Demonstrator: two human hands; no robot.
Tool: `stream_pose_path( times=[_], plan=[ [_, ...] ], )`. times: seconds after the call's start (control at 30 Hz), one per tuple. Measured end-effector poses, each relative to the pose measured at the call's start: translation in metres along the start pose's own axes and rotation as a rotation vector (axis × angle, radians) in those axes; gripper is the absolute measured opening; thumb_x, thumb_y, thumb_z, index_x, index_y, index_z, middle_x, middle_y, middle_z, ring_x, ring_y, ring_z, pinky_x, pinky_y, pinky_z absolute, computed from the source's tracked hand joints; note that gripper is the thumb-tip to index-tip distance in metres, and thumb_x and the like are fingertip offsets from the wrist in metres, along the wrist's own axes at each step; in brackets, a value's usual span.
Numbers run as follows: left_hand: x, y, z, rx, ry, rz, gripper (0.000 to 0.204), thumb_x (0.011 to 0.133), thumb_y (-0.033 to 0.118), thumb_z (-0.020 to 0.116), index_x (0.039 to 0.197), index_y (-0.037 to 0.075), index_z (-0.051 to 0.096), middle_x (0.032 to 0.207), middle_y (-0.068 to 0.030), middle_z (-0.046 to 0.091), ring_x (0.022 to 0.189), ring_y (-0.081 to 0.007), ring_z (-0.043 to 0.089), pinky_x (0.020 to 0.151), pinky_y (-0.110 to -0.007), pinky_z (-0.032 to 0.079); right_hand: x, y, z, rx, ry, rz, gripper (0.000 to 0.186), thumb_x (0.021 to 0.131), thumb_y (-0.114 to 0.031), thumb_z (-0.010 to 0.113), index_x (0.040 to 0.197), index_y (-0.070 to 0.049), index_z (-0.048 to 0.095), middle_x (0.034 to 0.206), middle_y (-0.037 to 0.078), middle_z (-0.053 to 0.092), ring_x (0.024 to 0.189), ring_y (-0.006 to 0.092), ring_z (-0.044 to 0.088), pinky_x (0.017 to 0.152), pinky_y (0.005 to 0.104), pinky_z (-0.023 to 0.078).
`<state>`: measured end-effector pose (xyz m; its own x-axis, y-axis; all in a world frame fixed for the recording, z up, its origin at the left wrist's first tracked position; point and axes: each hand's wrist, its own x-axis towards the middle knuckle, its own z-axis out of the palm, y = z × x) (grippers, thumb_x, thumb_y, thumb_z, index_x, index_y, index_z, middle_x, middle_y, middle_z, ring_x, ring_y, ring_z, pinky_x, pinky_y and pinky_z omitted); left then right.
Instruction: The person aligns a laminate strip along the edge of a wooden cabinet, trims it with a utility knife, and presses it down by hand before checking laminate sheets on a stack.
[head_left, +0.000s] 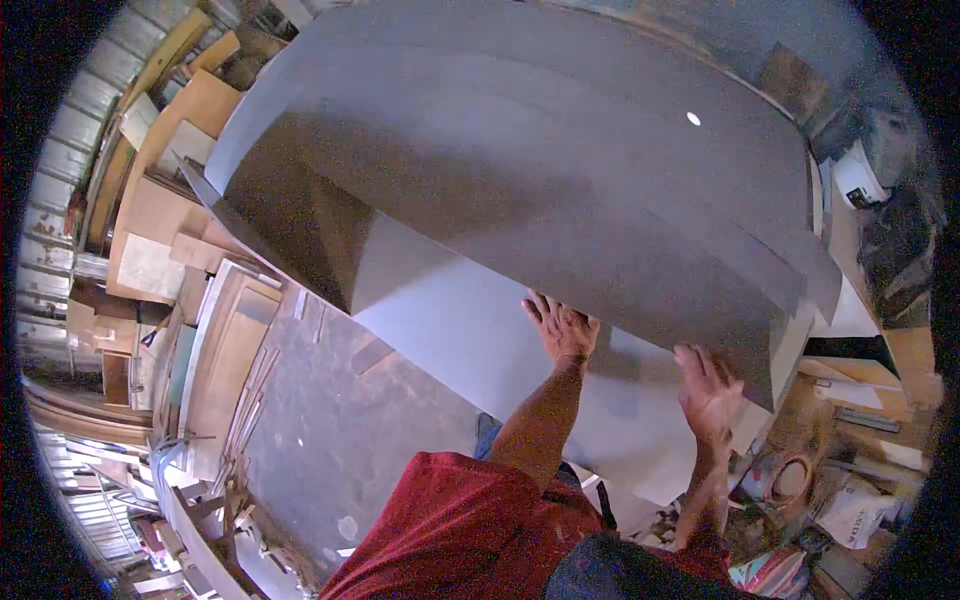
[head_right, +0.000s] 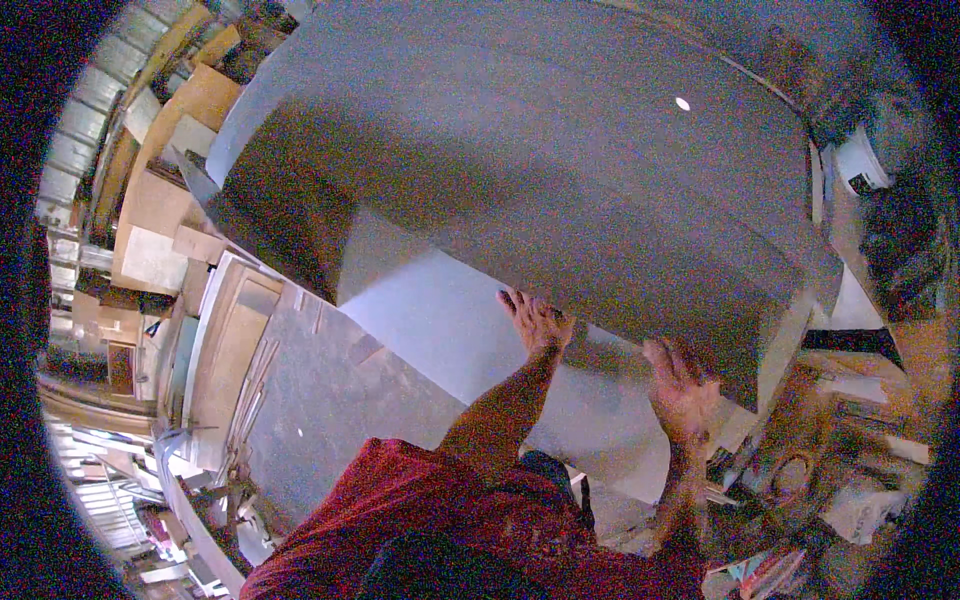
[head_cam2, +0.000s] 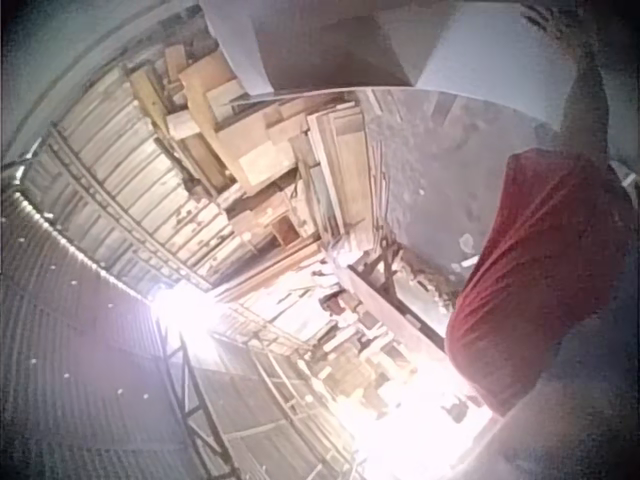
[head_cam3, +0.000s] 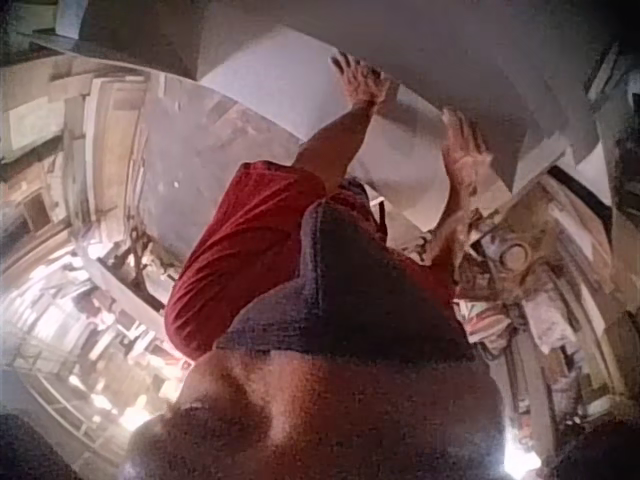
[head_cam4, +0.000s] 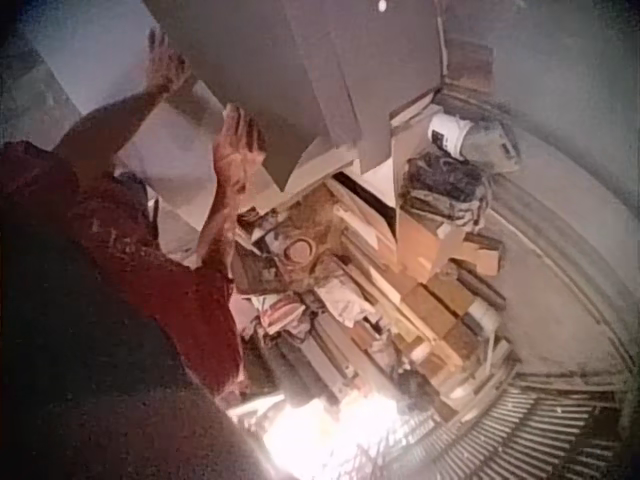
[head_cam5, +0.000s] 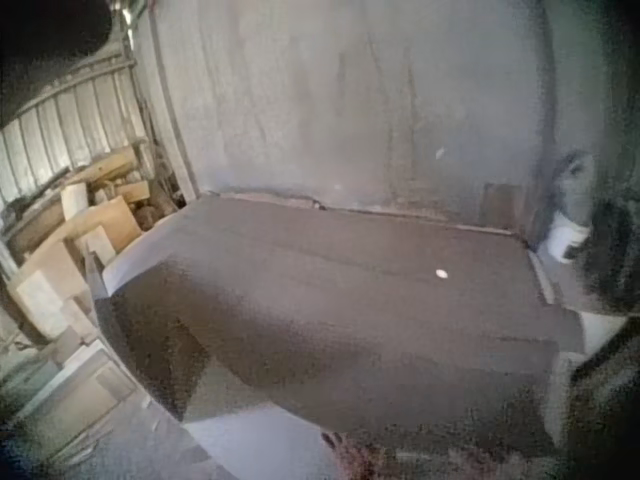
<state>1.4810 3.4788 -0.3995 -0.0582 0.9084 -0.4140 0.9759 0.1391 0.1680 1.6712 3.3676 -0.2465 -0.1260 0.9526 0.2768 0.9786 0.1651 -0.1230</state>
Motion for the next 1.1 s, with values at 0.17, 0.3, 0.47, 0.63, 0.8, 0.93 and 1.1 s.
stream_pose_path(
  times=[0.17, 0.3, 0.47, 0.63, 0.8, 0.93, 1.1],
  plan=[
    [-0.001, -0.003, 0.006, -0.06, 0.253, 0.05, 0.07, 0.084, 0.047, 0.056, 0.133, -0.002, 0.053, 0.151, -0.0219, 0.036, 0.147, -0.0409, 0.012, 0.119, -0.057, 0.006, -0.005, -0.002, 0.052, -0.061, 0.097, 0.045, 0.038, 0.073, 0.002, 0.06, 0.106, -0.015, 0.063, 0.104, 0.001, 0.067, 0.095, 0.0276, 0.065, 0.076, 0.0434, 0.051],
    [0.005, -0.001, 0.017, -0.238, 0.628, 0.098, 0.07, 0.087, 0.049, 0.051, 0.135, -0.001, 0.052, 0.154, -0.022, 0.031, 0.147, -0.0414, 0.012, 0.118, -0.057, 0.008, 0.01, -0.006, 0.078, 0.007, 0.124, 0.085, 0.028, 0.078, -0.001, 0.061, 0.103, -0.014, 0.063, 0.106, 0.003, 0.067, 0.094, 0.0288, 0.065, 0.077, 0.0425, 0.052],
    [0.005, -0.004, 0.022, -0.185, 0.595, 0.132, 0.07, 0.089, 0.049, 0.048, 0.139, -0.001, 0.047, 0.155, -0.0211, 0.029, 0.147, -0.0419, 0.012, 0.119, -0.056, 0.007, 0.0, -0.023, 0.098, 0.221, 0.186, 0.189, 0.02, 0.082, -0.004, 0.068, 0.1, -0.008, 0.063, 0.102, 0.009, 0.067, 0.091, 0.0292, 0.067, 0.075, 0.0391, 0.054],
    [0.013, -0.005, 0.033, 0.013, 0.521, 0.066, 0.079, 0.09, 0.056, 0.041, 0.147, 0.001, 0.037, 0.157, -0.0221, 0.026, 0.148, -0.0409, 0.01, 0.119, -0.056, 0.006, -0.088, -0.051, 0.087, 0.331, 0.27, 0.312, 0.013, 0.083, -0.007, 0.07, 0.095, -0.005, 0.064, 0.096, 0.011, 0.069, 0.087, 0.0308, 0.068, 0.073, 0.0396, 0.056],
    [0.021, -0.003, 0.038, 0.044, 0.583, 0.059, 0.077, 0.092, 0.057, 0.038, 0.148, 0.004, 0.034, 0.157, -0.0217, 0.025, 0.148, -0.0401, 0.015, 0.118, -0.056, 0.009, -0.187, -0.084, 0.065, 0.352, 0.154, 0.469, 0.011, 0.083, -0.009, 0.07, 0.092, -0.006, 0.066, 0.095, 0.011, 0.07, 0.085, 0.0303, 0.068, 0.073, 0.0392, 0.056],
    [0.02, -0.001, 0.04, -0.013, 0.595, 0.088, 0.077, 0.092, 0.058, 0.038, 0.148, 0.006, 0.036, 0.156, -0.0215, 0.027, 0.147, -0.0403, 0.017, 0.117, -0.058, 0.012, -0.259, -0.117, 0.043, 0.238, 0.112, 0.686, 0.008, 0.084, -0.009, 0.068, 0.091, -0.006, 0.067, 0.095, 0.01, 0.069, 0.085, 0.0307, 0.068, 0.073, 0.0388, 0.056],
    [0.031, -0.005, 0.058, -0.024, 0.723, 0.102, 0.077, 0.092, 0.062, 0.035, 0.147, 0.009, 0.036, 0.155, -0.0181, 0.031, 0.145, -0.0417, 0.02, 0.114, -0.059, 0.016, -0.337, -0.173, 0.037, 0.207, 0.207, 1.168, 0.007, 0.087, -0.011, 0.064, 0.089, -0.006, 0.067, 0.094, 0.011, 0.069, 0.086, 0.0324, 0.067, 0.071, 0.0396, 0.054]
  ],
)
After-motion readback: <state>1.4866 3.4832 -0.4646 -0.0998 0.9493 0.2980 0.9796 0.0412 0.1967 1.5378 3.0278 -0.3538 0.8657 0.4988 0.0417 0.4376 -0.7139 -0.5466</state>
